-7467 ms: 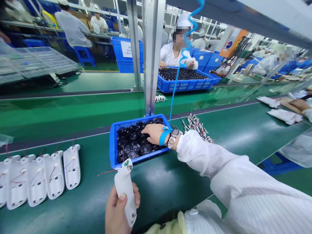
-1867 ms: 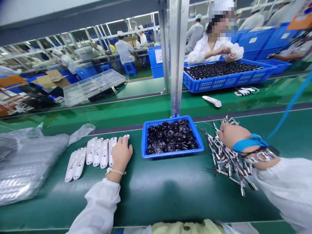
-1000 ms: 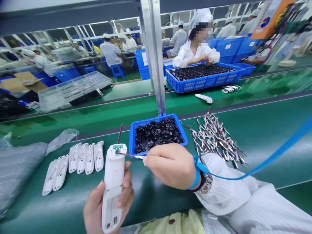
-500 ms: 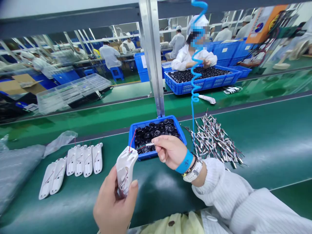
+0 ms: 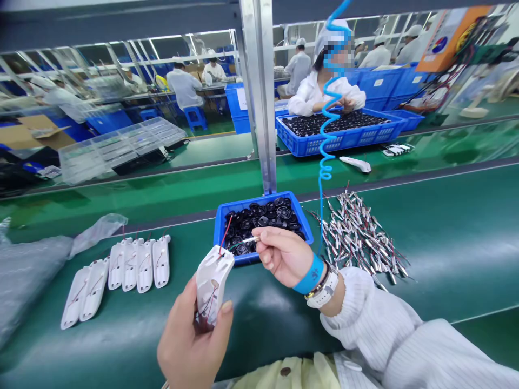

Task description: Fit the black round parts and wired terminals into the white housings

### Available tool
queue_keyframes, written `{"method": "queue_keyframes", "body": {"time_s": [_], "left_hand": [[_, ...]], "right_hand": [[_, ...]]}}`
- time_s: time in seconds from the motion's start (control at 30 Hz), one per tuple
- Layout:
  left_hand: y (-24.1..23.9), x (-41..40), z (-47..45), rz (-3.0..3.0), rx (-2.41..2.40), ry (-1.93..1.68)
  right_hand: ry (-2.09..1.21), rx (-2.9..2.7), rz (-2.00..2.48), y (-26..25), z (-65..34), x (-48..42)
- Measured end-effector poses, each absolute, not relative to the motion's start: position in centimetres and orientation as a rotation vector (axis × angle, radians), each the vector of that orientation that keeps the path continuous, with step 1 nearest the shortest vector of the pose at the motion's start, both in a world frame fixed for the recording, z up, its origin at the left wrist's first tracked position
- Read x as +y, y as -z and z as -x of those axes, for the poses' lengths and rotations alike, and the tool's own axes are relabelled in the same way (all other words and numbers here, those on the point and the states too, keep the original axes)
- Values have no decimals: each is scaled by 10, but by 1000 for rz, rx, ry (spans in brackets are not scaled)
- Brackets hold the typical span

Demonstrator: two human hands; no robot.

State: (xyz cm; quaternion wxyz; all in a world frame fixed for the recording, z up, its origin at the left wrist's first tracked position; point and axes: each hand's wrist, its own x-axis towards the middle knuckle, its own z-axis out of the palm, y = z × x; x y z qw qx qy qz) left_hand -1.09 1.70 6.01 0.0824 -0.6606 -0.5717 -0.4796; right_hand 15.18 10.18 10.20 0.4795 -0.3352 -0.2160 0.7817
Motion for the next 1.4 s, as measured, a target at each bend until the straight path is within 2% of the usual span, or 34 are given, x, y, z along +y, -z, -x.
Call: {"method": "queue_keyframes", "body": {"time_s": [0.63,1.0,1.1,1.2,1.3,1.4], "left_hand": [[-59,22,12,1984,-1824,1494],[-54,24,8,2085,-1902,1591],[-50,24,5,2163,-2108,1892],[-47,24,1,2165,-2354,2538],[-49,24,-6,1915,-2397,3252],[-49,23,-11,1561,-2340,3691]], "right_hand": [[-2052,-758,646,-88,-158,106],[-1924,-750,752,-88,-149,108],[-1743,-875,789,-91,-146,106],[-1421,-1162,874,-99,-143,101],[-956,-1462,959,-105,-137,94],[-620,-1660,930,-105,-129,90]]}}
